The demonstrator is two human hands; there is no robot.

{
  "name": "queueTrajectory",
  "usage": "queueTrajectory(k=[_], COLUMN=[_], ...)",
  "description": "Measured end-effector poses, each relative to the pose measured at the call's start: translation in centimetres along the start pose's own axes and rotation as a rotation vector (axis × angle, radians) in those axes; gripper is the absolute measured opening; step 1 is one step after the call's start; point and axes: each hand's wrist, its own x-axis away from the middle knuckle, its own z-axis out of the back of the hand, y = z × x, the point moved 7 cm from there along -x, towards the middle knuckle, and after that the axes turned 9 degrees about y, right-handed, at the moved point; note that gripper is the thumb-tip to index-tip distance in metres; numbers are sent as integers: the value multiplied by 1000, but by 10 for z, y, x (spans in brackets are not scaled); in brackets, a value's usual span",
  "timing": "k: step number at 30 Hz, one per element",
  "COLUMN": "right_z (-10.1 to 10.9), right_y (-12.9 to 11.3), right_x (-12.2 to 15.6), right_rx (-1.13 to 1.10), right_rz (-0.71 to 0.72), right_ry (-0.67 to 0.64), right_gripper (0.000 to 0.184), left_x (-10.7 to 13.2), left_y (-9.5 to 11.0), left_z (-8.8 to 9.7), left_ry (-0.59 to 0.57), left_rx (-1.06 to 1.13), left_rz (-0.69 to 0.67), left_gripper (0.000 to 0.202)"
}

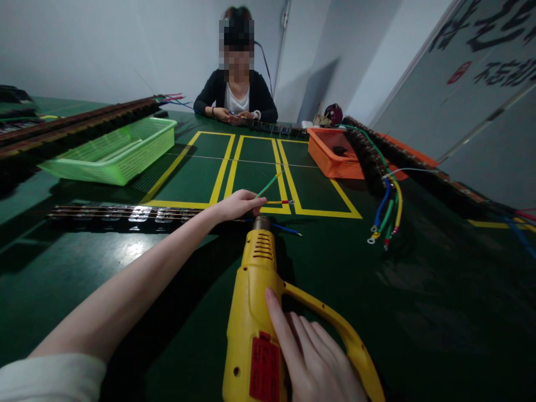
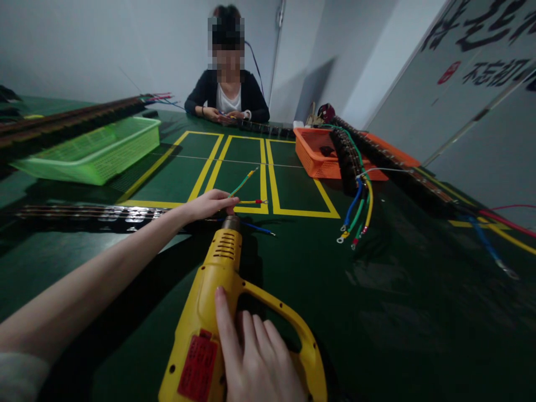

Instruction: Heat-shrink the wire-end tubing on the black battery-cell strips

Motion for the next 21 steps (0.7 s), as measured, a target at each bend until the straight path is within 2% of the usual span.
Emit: queueTrajectory(k=[9,17,21], right_z=[4,14,18], right_y=[3,32,43], right_x=[-3,15,20], right_rx=[-49,-72,-68], right_rz=[-37,-94,-115], right_ry=[15,1,17], right_gripper=[90,80,100], left_x=[3,3,2], left_y=[1,-1,-1], left_z=[-1,-3,-2], left_ry=[-22,-58,-67], left_rx=[-6,-3,5], left_rz=[-2,22,11], left_gripper=[43,45,46])
